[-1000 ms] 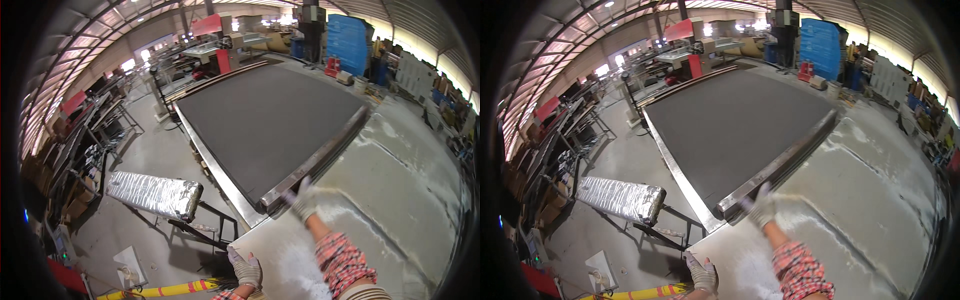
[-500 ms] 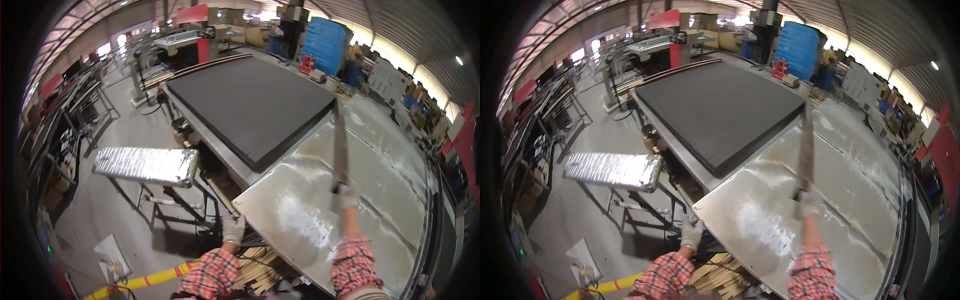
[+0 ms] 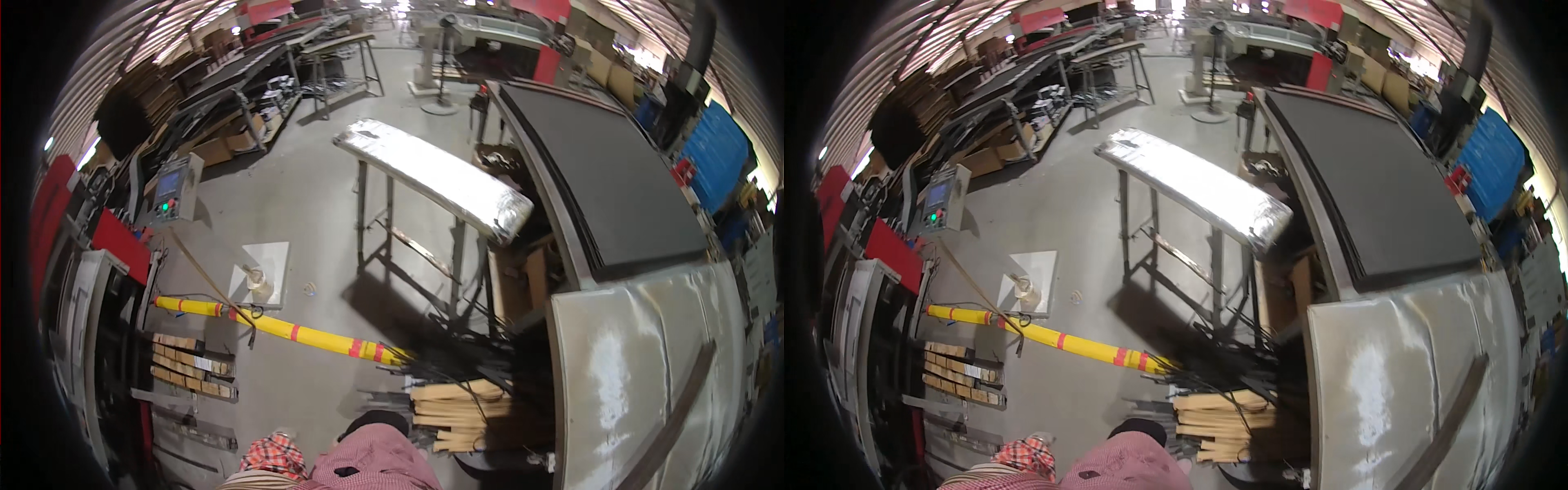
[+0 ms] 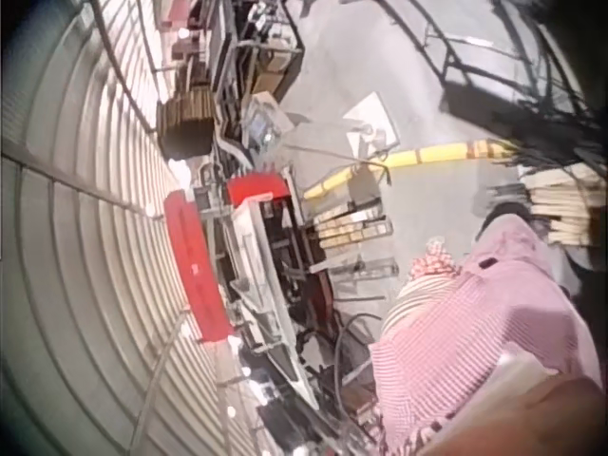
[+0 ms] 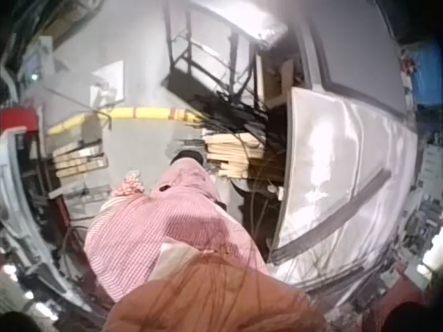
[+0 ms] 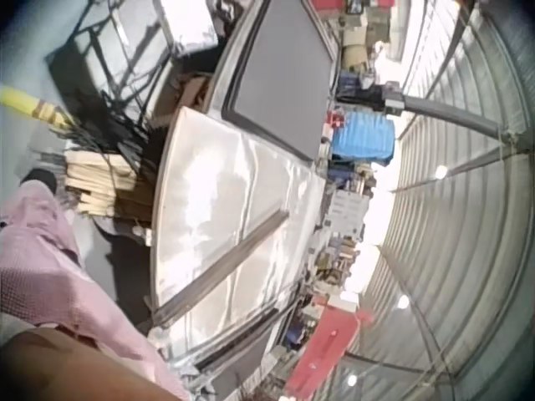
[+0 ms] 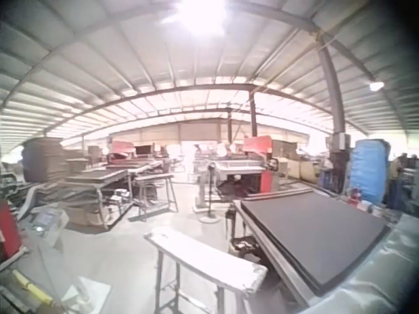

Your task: Applying labels and managing materials in a building materials factory environment.

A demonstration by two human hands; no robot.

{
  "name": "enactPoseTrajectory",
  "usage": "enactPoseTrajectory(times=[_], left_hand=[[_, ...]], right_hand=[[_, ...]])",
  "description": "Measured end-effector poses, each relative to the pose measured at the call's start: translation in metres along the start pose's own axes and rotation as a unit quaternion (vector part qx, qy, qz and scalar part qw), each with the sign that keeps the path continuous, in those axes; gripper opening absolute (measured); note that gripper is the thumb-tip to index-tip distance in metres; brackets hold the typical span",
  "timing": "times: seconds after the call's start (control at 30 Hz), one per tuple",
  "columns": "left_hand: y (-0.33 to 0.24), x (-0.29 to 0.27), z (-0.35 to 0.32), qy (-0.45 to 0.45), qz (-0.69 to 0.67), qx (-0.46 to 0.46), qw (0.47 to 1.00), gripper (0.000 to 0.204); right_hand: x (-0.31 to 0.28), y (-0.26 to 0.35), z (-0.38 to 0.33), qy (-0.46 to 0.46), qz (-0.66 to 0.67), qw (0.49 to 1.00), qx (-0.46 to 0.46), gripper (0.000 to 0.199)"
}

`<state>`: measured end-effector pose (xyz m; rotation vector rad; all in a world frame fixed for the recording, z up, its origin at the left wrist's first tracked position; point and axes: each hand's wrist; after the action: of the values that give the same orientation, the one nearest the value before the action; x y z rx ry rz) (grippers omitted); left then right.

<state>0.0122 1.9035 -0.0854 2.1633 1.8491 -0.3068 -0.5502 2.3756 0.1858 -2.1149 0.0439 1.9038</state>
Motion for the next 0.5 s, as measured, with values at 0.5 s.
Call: enactPoseTrajectory(times=[0.5], left_hand=[[0.038,-0.423,0.007,-0.058,-0.154,0.206,0.965,0.059]], right_hand=[[-0.032,0.414,-0.126,0.075,-0.007,0.97,-0.229,0.035]])
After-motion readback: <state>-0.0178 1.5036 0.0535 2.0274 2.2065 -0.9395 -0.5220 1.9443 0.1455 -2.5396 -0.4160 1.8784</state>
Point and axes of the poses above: each hand's wrist, its own z-axis towards the middle knuckle, its own x-axis out of the palm, y = z × x, and after that the axes turned 5 degrees about x, right-handed
